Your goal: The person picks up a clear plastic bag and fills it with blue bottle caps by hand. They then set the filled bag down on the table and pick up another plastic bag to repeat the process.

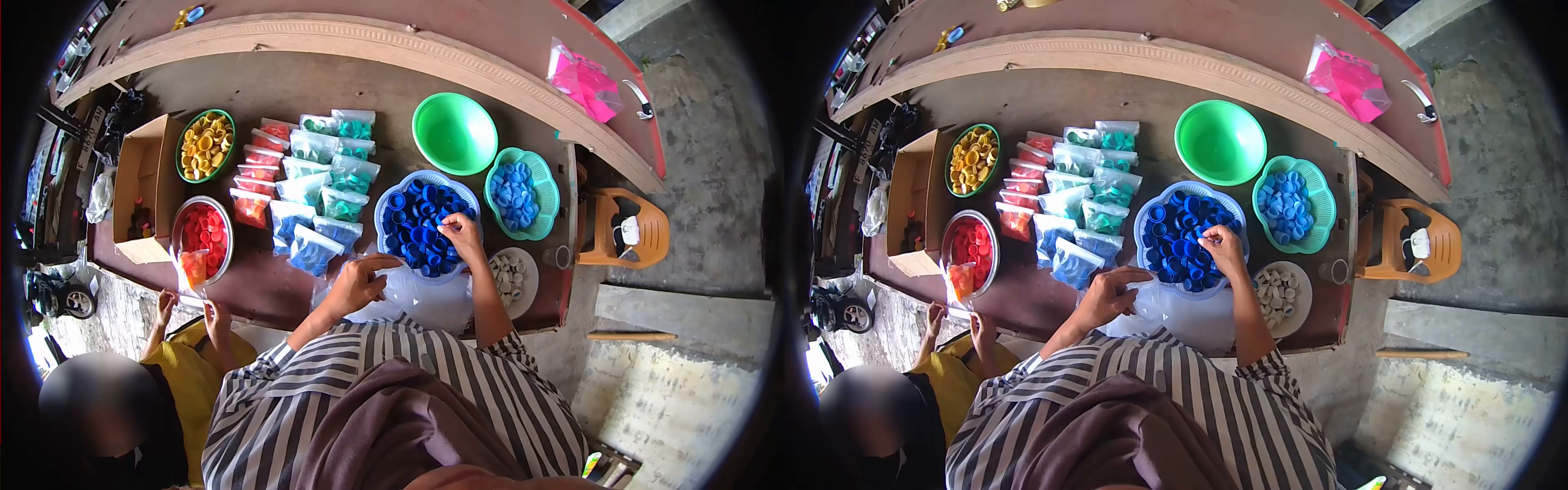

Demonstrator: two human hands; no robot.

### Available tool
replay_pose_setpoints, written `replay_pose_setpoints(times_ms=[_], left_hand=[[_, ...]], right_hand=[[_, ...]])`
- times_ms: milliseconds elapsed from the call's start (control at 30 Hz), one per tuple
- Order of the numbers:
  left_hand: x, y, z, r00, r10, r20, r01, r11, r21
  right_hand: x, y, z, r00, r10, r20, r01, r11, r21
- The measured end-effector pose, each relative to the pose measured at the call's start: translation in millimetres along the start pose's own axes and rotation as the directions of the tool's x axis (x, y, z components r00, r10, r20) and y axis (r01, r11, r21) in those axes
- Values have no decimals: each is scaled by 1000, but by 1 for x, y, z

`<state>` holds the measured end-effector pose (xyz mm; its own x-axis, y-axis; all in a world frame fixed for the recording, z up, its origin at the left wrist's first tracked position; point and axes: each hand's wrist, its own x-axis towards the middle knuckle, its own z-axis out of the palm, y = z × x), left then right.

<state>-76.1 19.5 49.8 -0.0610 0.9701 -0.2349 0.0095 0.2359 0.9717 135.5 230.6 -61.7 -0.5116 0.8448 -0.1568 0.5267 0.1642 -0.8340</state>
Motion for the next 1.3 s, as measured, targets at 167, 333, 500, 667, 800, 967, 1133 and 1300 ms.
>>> replay_pose_setpoints(times_ms=[167, 333, 500, 667, 800, 967, 1133, 1300], left_hand=[[9, 6, -1, 1000, 1, 22, -2, 999, 32], [8, 4, -1, 1000, -16, 21, 16, 999, 32], [1, 5, 1, 1000, -8, -4, 8, 999, 32], [-9, 3, 6, 999, 30, -30, -28, 998, 52], [-20, 4, 9, 996, 58, -72, -52, 996, 75], [-30, 3, 17, 985, 117, -129, -104, 989, 104], [-32, -1, 24, 977, 154, -148, -128, 977, 171], [-31, 6, 34, 949, 217, -228, -173, 964, 200]], right_hand=[[4, 4, -6, 978, 186, 93, -206, 932, 298], [2, 9, 2, 987, 91, -134, -66, 981, 182], [-4, -10, 10, 946, -279, -164, 200, 903, -381], [-4, -8, 25, 926, -369, -76, 282, 812, -512], [-2, -5, 25, 970, -226, -94, 203, 957, -208], [-23, -10, 15, 973, 134, 188, -230, 630, 741], [-50, -22, 6, 971, 43, 237, -228, 476, 849], [-74, -48, 2, 996, -31, 80, -42, 632, 774]])
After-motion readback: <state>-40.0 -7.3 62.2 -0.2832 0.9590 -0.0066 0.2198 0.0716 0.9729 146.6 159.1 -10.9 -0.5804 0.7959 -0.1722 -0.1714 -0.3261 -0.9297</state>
